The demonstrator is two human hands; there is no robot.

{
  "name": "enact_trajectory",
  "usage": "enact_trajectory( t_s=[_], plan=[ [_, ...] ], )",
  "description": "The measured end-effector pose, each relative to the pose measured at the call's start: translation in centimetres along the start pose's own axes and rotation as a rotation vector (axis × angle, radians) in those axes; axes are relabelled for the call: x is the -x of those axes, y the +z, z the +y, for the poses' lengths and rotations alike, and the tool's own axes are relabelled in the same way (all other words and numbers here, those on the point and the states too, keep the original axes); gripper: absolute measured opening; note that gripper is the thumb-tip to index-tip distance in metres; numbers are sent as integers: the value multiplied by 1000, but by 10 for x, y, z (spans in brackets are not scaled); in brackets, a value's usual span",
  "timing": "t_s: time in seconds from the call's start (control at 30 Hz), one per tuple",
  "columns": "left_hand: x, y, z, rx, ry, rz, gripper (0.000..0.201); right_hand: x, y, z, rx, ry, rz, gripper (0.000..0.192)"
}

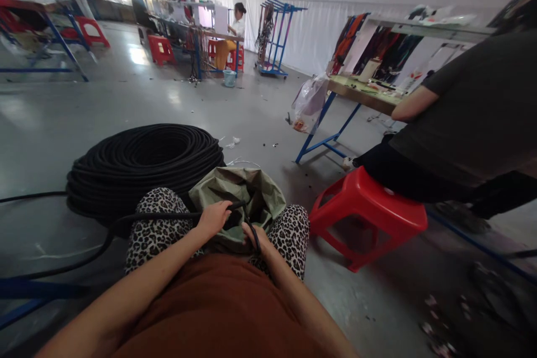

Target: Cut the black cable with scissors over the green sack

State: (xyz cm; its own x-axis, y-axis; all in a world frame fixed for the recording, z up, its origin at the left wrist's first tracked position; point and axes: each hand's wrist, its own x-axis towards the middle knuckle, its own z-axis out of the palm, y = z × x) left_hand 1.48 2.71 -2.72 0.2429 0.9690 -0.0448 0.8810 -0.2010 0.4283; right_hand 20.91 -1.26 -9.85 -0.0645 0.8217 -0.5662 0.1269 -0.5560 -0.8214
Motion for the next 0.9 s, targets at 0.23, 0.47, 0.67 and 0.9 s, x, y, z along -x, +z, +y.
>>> enact_trajectory(
  t_s=[0.23,0.47,0.67,0.9],
  plan=[
    [5,1,1,-11,16,11,34,8,0,-8,33,-13,-13,47],
    [7,2,1,-9,27,-6,35,13,1,-15,15,16,-16,41],
    [9,0,3,-38,47,-59,37,17,1,-20,27,29,-20,43],
    [9,0,2,-61,67,-67,35,15,2,-18,47,44,-29,42]
  ],
)
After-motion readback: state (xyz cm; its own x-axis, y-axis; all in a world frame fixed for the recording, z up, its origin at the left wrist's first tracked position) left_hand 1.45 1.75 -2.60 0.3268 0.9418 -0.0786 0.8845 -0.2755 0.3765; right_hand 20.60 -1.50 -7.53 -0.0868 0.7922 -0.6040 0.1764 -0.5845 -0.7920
